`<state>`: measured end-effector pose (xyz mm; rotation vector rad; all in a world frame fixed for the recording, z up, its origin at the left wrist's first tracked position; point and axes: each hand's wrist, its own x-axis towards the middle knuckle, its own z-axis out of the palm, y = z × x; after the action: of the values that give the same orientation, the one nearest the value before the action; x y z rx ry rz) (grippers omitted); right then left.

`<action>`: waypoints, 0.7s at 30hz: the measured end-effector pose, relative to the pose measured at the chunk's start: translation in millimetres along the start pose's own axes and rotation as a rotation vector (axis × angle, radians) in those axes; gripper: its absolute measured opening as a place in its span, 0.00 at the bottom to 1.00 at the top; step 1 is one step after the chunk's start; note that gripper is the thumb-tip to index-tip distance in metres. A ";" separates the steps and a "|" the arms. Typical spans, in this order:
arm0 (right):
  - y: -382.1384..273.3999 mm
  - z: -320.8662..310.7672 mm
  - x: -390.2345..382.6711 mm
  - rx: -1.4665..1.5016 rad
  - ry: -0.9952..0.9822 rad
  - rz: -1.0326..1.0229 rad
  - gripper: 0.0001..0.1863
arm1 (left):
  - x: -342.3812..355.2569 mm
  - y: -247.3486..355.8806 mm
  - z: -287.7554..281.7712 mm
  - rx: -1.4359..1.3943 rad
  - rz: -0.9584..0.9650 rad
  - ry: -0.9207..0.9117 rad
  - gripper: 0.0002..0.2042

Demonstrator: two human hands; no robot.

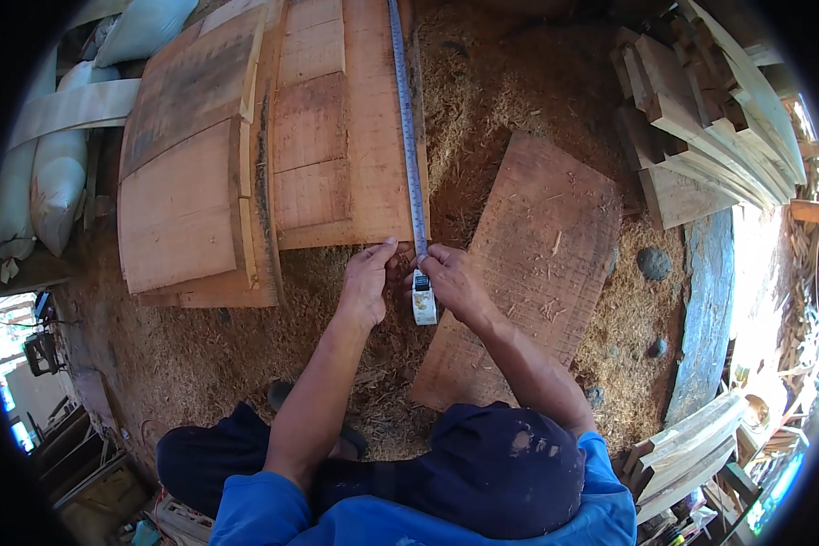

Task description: The person cuts a wood board using a circular saw guided by a square. They then use a tape measure and a pencil to mark other wood boards and sort through a stack of wooden planks on the ground.

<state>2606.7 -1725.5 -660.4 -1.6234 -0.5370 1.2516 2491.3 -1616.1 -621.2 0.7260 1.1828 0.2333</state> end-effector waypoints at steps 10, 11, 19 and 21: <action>-15.0 17.6 0.6 0.090 -0.025 -0.049 0.14 | -8.6 6.0 -10.5 0.021 0.037 0.052 0.13; -22.6 17.3 -2.2 0.229 -0.068 0.035 0.14 | -12.5 7.2 -6.0 0.120 0.090 0.023 0.15; -134.7 79.1 -44.6 0.154 -0.107 -0.207 0.12 | -77.4 88.8 -54.9 0.868 0.950 -0.113 0.18; -155.7 101.1 -49.3 0.182 -0.292 -0.125 0.12 | -105.1 110.8 -78.8 0.845 0.658 -0.138 0.18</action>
<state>2529.4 -1655.9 -498.8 -1.2456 -0.6729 1.4087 2401.9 -1557.0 -486.9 1.8455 0.8507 0.2161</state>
